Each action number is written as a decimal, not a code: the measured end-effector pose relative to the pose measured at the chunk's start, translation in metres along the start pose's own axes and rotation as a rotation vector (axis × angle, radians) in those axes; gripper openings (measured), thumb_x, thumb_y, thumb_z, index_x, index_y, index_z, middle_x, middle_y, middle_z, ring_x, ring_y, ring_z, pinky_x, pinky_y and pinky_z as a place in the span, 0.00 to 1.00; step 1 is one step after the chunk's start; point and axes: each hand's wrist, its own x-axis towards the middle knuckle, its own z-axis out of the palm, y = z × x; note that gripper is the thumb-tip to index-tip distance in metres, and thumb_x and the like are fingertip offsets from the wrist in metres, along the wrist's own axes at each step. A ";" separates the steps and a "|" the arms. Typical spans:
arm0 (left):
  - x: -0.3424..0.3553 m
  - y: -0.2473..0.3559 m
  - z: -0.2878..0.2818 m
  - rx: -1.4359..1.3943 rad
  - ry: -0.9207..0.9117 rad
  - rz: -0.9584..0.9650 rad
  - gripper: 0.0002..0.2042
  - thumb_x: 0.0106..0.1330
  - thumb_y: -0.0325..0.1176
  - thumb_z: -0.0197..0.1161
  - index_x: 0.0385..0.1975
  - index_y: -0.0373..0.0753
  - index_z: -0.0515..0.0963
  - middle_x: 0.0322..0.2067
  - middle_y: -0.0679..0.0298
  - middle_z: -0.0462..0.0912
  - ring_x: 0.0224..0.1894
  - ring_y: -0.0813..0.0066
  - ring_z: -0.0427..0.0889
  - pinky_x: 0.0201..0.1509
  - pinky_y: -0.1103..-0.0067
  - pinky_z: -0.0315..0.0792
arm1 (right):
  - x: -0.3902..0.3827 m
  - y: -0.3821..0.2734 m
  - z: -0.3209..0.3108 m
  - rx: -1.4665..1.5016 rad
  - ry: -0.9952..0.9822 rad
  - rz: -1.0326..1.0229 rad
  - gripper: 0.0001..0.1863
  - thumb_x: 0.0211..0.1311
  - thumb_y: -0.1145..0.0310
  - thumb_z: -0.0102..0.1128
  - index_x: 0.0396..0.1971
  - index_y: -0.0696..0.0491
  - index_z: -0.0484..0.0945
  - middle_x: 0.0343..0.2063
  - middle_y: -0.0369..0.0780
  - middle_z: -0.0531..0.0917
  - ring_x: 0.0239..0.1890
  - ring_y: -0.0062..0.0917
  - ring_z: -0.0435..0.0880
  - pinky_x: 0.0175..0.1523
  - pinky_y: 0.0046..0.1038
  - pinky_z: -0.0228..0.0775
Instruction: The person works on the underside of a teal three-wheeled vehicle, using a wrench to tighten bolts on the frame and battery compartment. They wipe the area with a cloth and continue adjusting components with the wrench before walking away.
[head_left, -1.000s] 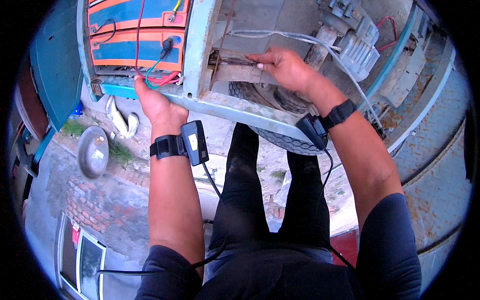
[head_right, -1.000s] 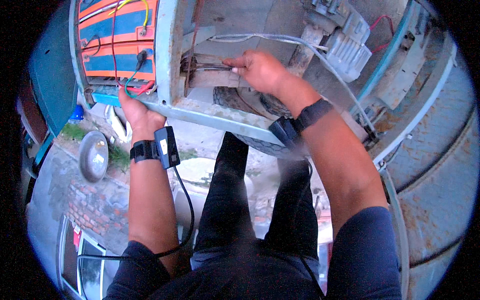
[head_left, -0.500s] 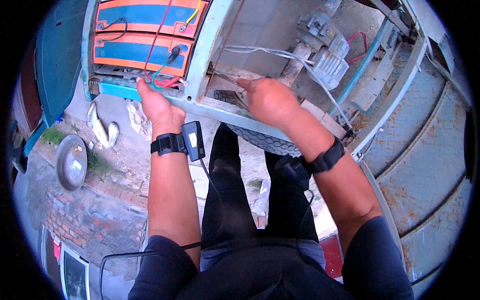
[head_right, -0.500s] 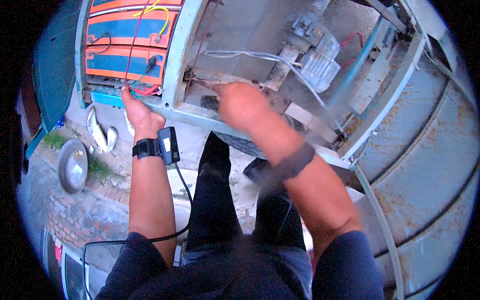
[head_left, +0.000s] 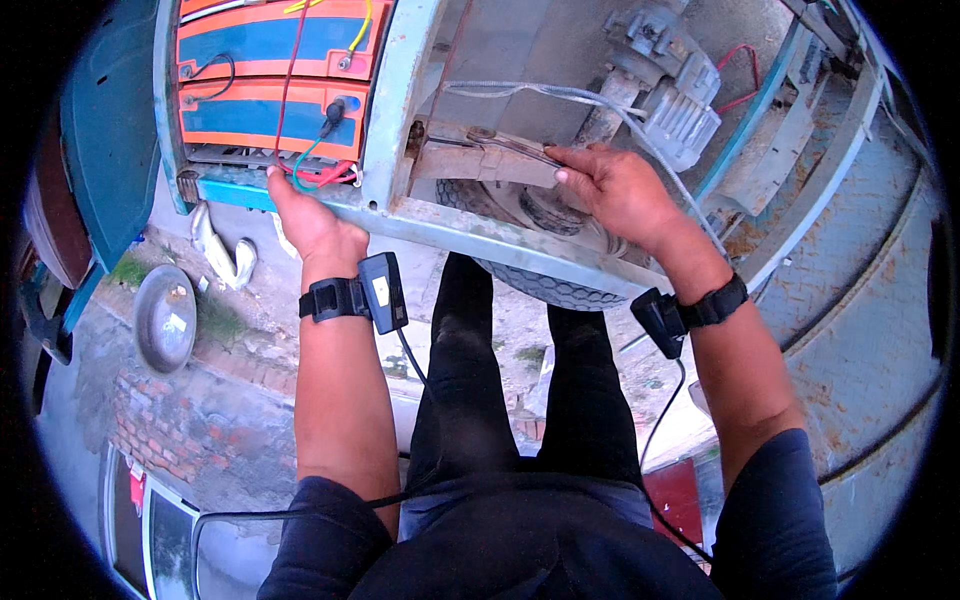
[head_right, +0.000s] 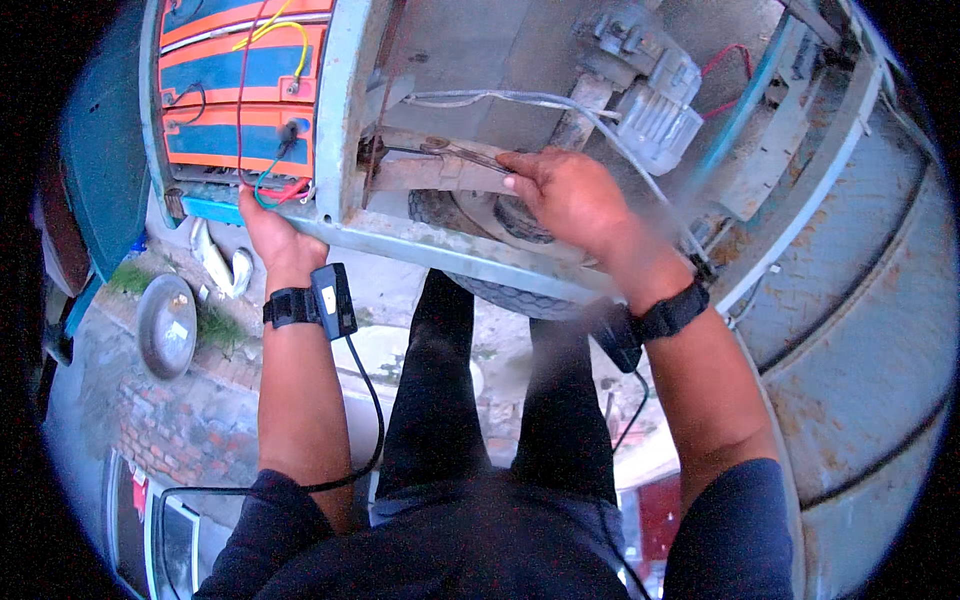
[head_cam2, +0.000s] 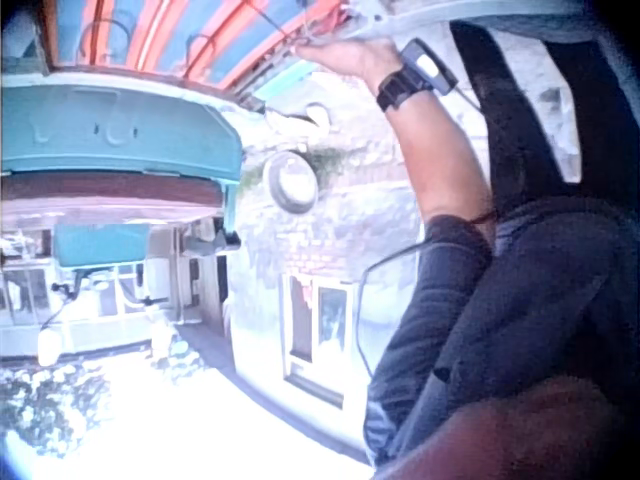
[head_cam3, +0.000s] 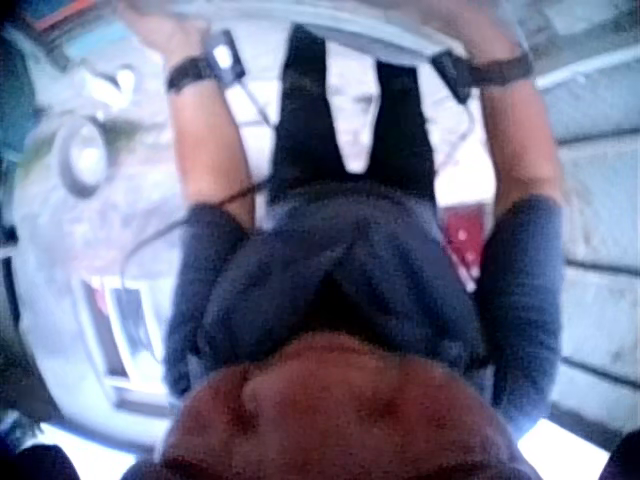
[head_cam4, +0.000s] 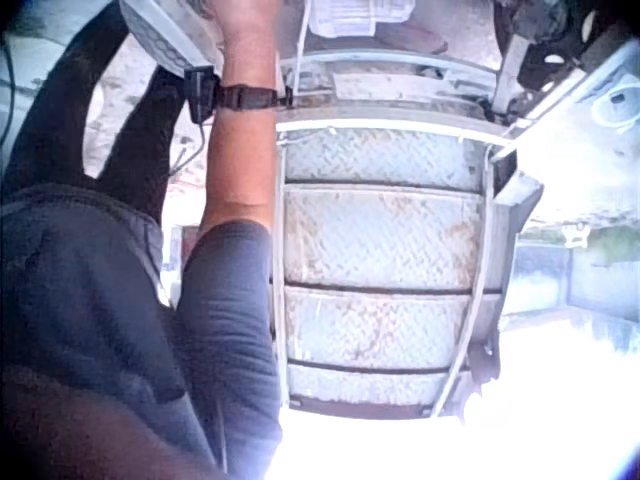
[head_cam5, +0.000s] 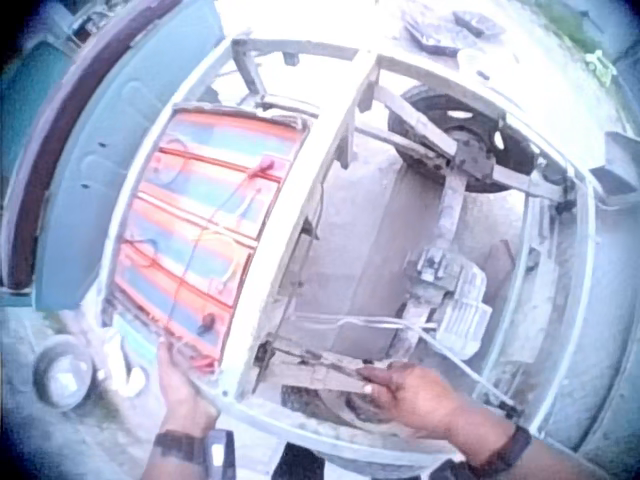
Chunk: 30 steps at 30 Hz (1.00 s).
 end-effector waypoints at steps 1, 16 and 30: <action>0.000 0.001 0.001 0.010 0.005 -0.001 0.26 0.71 0.55 0.43 0.57 0.42 0.70 0.54 0.62 0.75 0.54 0.62 0.75 0.61 0.65 0.67 | 0.004 0.006 0.002 0.025 -0.016 -0.009 0.17 0.67 0.59 0.54 0.53 0.46 0.79 0.38 0.47 0.82 0.43 0.43 0.81 0.51 0.39 0.73; -0.009 0.001 0.012 0.083 -0.002 0.026 0.27 0.71 0.55 0.39 0.59 0.42 0.69 0.56 0.59 0.75 0.56 0.58 0.75 0.61 0.62 0.69 | 0.081 0.039 0.051 0.462 -0.167 -0.156 0.18 0.68 0.65 0.58 0.56 0.43 0.78 0.33 0.38 0.77 0.39 0.25 0.76 0.51 0.26 0.69; -0.005 0.000 0.009 0.065 0.008 0.029 0.27 0.71 0.55 0.39 0.57 0.41 0.70 0.54 0.58 0.76 0.54 0.57 0.76 0.59 0.62 0.71 | 0.111 0.034 0.070 0.372 -0.151 -0.214 0.17 0.68 0.66 0.57 0.55 0.45 0.79 0.40 0.40 0.80 0.45 0.29 0.79 0.54 0.31 0.71</action>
